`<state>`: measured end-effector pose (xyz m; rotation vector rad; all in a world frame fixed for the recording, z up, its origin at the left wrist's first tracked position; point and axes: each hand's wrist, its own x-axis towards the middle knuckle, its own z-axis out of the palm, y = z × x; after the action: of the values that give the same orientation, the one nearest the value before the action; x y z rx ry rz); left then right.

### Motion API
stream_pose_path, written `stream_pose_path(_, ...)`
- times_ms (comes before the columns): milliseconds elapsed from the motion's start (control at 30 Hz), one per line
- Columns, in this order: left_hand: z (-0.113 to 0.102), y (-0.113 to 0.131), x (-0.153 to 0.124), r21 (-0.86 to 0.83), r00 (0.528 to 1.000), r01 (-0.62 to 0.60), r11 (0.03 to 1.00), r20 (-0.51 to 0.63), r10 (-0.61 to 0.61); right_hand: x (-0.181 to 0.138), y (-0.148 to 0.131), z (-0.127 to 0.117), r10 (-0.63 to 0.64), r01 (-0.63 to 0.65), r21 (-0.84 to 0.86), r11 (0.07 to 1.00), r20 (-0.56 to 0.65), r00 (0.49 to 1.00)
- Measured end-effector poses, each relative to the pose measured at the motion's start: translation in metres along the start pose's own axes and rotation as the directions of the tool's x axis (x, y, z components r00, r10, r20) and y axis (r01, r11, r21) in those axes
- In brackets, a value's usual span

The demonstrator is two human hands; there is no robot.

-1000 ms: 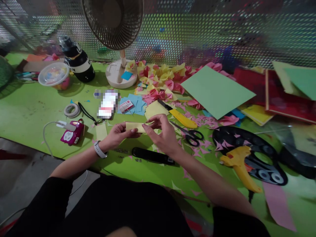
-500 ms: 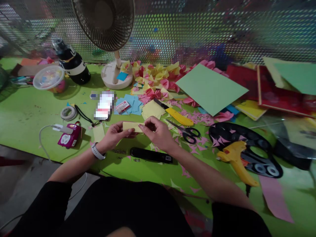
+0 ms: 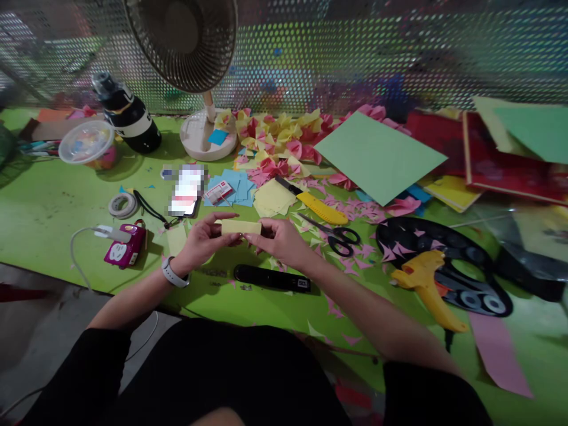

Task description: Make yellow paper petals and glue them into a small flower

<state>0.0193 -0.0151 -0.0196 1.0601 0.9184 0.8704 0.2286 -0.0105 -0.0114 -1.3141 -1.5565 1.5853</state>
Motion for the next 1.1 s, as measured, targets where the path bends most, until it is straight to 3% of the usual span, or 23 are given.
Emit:
stream_pose_path(267,-0.001,-0.001,0.0,0.078,1.0,-0.008,0.997,-0.029,0.01,0.003,0.005,-0.007,0.025,-0.023,-0.019,1.0,0.094,0.995)
stream_pose_path(600,-0.002,0.0,0.004,0.019,0.997,0.038,0.999,-0.064,-0.037,0.001,-0.009,-0.019,0.052,-0.041,-0.083,0.996,0.143,0.988)
stream_pose_path(767,-0.004,0.0,0.004,0.028,0.996,0.088,0.996,0.003,-0.088,0.001,-0.002,-0.018,0.072,-0.059,-0.079,0.995,0.173,0.982)
stream_pose_path(967,-0.007,0.004,0.003,0.173,0.992,0.123,0.977,0.009,-0.126,0.0,0.004,-0.015,0.113,-0.088,-0.141,0.986,0.182,0.977)
stream_pose_path(1100,-0.016,0.013,0.006,0.199,0.995,0.097,0.975,0.002,-0.099,0.001,-0.002,-0.027,0.099,-0.076,-0.147,0.986,0.157,0.983)
